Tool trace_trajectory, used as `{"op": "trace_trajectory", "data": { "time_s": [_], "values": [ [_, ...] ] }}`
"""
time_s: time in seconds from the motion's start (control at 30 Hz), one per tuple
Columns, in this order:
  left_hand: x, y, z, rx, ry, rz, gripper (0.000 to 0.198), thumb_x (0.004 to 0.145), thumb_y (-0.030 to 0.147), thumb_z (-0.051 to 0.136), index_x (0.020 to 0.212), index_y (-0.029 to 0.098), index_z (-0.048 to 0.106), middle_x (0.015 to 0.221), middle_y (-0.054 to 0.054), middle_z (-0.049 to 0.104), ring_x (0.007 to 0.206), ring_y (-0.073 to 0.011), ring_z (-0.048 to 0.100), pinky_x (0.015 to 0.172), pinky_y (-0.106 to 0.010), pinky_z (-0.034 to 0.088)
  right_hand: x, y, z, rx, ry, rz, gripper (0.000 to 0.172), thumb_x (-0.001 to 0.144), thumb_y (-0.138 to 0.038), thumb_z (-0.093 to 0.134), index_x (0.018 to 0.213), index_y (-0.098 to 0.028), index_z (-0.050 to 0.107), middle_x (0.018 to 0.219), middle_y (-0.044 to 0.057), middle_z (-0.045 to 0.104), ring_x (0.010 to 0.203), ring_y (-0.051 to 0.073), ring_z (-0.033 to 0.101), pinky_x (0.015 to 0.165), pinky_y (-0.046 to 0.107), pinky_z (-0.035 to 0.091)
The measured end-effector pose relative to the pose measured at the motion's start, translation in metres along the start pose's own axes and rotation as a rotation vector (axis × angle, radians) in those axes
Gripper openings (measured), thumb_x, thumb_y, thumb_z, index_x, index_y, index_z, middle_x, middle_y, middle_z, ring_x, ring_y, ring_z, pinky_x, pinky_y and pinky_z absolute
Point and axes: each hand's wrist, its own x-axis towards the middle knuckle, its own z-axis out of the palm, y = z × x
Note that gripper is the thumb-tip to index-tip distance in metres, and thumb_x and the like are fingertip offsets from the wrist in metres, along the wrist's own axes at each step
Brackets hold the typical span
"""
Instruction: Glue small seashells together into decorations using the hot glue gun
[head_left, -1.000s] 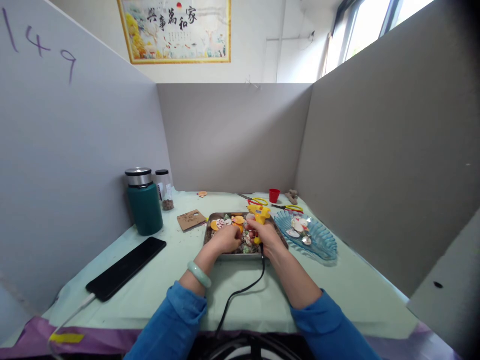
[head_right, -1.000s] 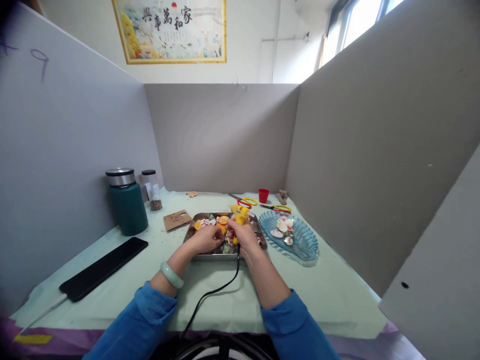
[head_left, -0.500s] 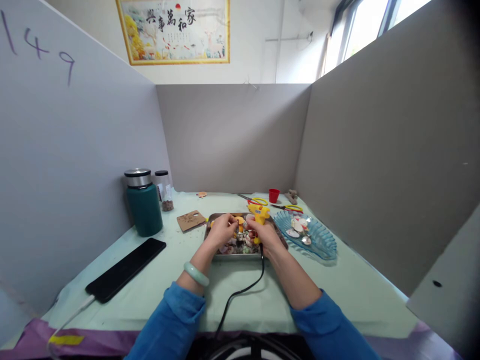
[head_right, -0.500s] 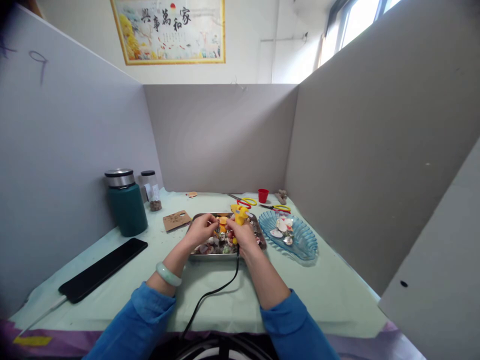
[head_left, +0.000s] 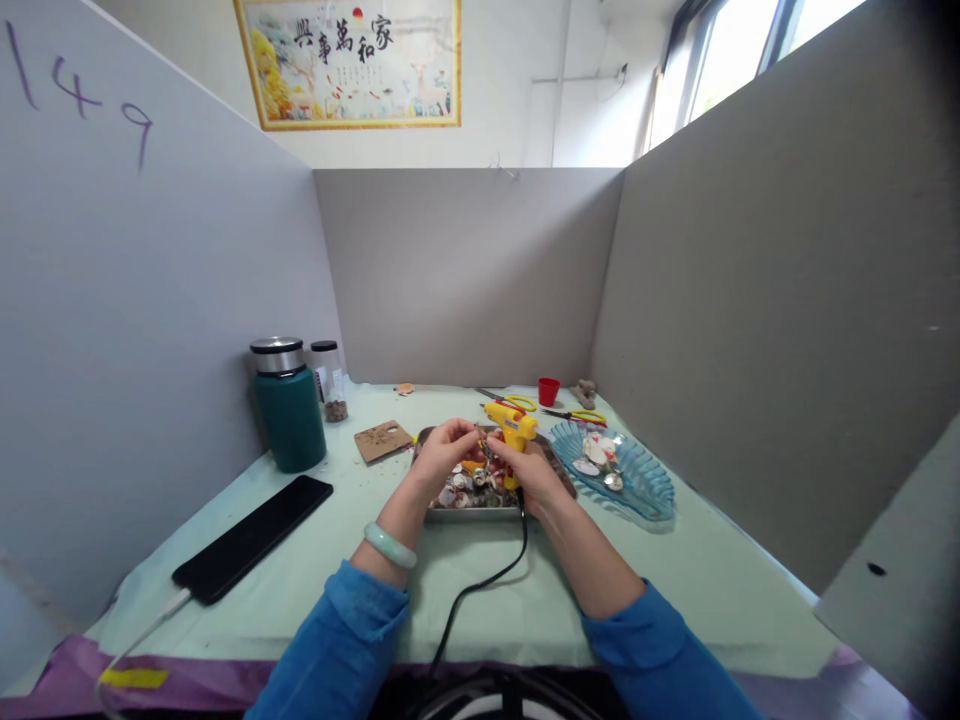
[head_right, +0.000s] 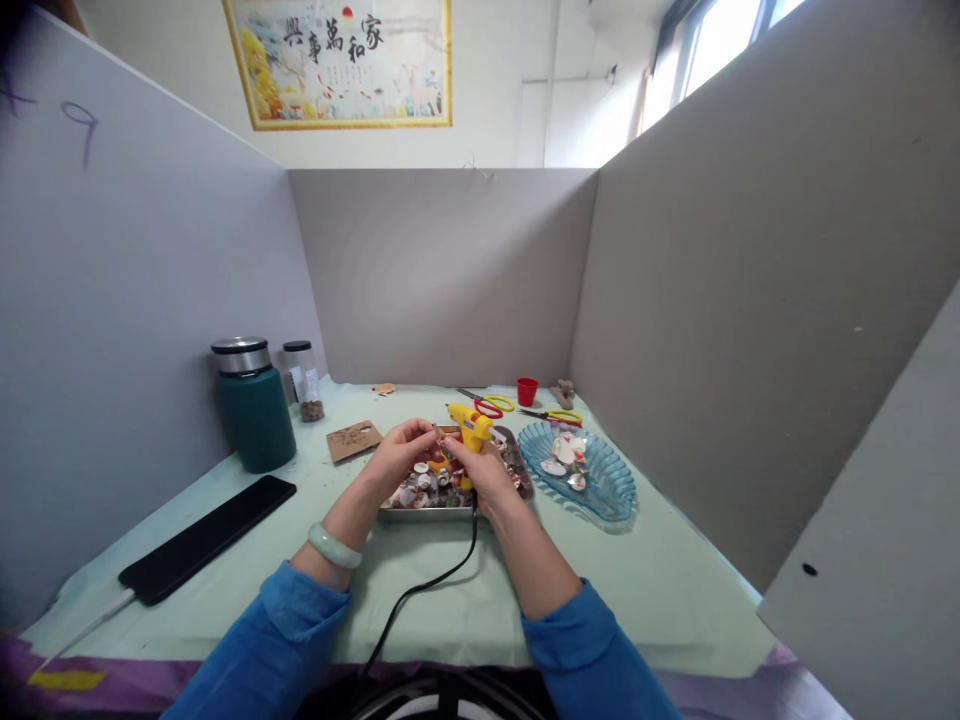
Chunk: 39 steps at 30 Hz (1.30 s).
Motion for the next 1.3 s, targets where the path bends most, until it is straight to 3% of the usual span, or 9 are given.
{"op": "trace_trajectory", "data": {
  "time_s": [0.13, 0.47, 0.63, 0.87, 1.3],
  "values": [
    [0.003, 0.003, -0.008, -0.106, 0.079, -0.032, 0.032, 0.062, 0.033, 0.078, 0.075, 0.013, 0.056, 0.064, 0.001, 0.06, 0.05, -0.0077, 0.055, 0.054, -0.022, 0.046, -0.003, -0.005, 0.003, 0.034, 0.024, -0.004, 0.033, 0.065, -0.038, 0.075, 0.087, -0.018, 0.062, 0.064, -0.002, 0.057, 0.049, 0.009, 0.05, 0.038, 0.016, 0.035],
    [0.005, 0.009, -0.022, -0.384, 0.144, -0.114, 0.025, 0.063, 0.014, 0.076, 0.081, 0.011, 0.059, 0.064, 0.003, 0.059, 0.045, -0.0046, 0.05, 0.052, -0.02, 0.047, -0.013, -0.015, 0.008, 0.059, -0.132, -0.03, 0.03, 0.071, -0.046, 0.07, 0.085, -0.019, 0.066, 0.06, 0.0, 0.056, 0.05, 0.011, 0.05, 0.041, 0.02, 0.037],
    [0.005, 0.01, -0.026, -0.421, 0.152, -0.132, 0.025, 0.065, 0.012, 0.075, 0.084, 0.012, 0.058, 0.065, 0.002, 0.06, 0.046, -0.0045, 0.05, 0.052, -0.02, 0.046, -0.015, -0.014, 0.006, 0.046, -0.211, -0.031, 0.03, 0.071, -0.044, 0.07, 0.09, -0.02, 0.066, 0.066, 0.0, 0.059, 0.05, 0.011, 0.052, 0.042, 0.021, 0.037],
    [0.007, 0.01, -0.028, -0.416, 0.171, -0.138, 0.019, 0.066, 0.012, 0.073, 0.078, 0.012, 0.058, 0.06, 0.002, 0.057, 0.045, -0.0049, 0.049, 0.052, -0.021, 0.046, -0.018, -0.015, 0.004, -0.036, -0.262, -0.008, 0.03, 0.074, -0.046, 0.067, 0.087, -0.019, 0.066, 0.059, -0.002, 0.058, 0.04, 0.007, 0.043, 0.039, 0.02, 0.029],
    [0.004, 0.016, -0.029, -0.566, 0.151, -0.182, 0.016, 0.069, 0.009, 0.068, 0.083, 0.013, 0.061, 0.063, 0.003, 0.058, 0.043, -0.0029, 0.044, 0.047, -0.017, 0.042, -0.019, -0.016, 0.004, -0.075, -0.279, -0.006, 0.03, 0.073, -0.045, 0.069, 0.087, -0.019, 0.067, 0.064, -0.001, 0.06, 0.04, 0.007, 0.042, 0.039, 0.021, 0.031]
  ]
}}
